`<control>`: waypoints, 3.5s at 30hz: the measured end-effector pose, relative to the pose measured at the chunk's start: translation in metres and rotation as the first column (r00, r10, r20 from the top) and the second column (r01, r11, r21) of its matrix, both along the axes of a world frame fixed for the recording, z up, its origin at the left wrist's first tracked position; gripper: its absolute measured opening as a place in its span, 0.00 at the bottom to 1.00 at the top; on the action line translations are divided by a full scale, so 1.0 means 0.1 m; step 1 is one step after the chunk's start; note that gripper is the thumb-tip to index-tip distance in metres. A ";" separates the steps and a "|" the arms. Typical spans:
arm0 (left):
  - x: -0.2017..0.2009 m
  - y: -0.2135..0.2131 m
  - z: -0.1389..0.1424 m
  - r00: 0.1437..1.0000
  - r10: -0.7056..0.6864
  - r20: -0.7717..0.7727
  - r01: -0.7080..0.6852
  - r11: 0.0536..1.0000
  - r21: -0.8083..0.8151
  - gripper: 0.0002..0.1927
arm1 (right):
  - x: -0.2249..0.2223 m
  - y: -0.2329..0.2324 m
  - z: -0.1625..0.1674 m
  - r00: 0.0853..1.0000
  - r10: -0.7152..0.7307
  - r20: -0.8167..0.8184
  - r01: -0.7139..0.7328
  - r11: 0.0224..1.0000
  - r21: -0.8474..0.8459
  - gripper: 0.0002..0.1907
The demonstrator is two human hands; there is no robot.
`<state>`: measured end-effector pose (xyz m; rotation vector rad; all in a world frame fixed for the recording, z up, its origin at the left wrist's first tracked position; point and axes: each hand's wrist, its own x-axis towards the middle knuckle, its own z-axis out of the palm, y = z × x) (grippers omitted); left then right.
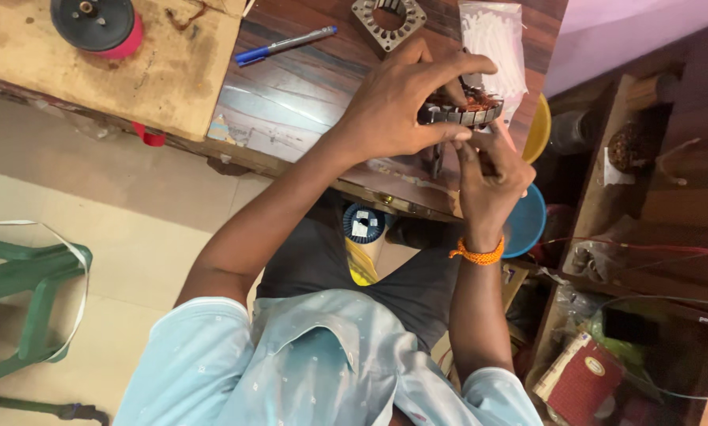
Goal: The person works on an electric motor rotor at a workbench, fitting copper coil windings into the rotor slots and pressing components into place by hand, occasionally using pliers to adjust parts. Near the end they pick up a marker and mark the rotor assembly.
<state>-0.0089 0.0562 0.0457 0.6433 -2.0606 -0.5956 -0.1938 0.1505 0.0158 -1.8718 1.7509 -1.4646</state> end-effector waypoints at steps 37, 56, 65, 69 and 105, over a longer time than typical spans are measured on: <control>-0.02 -0.01 -0.30 1.000 0.008 0.017 -0.007 0.994 -0.109 0.23 | -0.26 0.08 0.22 0.994 0.071 -0.080 -0.066 0.995 0.071 0.06; -0.08 -0.20 -0.27 0.912 -0.174 -0.371 0.333 0.843 0.422 0.29 | -0.23 -0.63 0.49 0.971 0.074 -0.228 -0.074 0.997 0.008 0.12; 0.01 -0.51 -0.24 0.852 -0.397 -0.341 0.519 0.726 0.452 0.44 | -0.11 -0.33 0.48 0.982 0.090 -0.166 -0.101 0.993 -0.058 0.12; 0.09 -0.60 -0.21 0.784 -0.546 -0.294 0.618 0.733 0.285 0.28 | 0.10 -0.06 0.37 0.981 0.165 -0.100 -0.160 0.985 0.058 0.09; -0.05 0.07 -0.43 0.992 0.089 -0.094 -0.108 0.971 -0.215 0.23 | -0.38 -0.55 0.31 0.938 0.300 -0.172 -0.297 0.954 0.043 0.05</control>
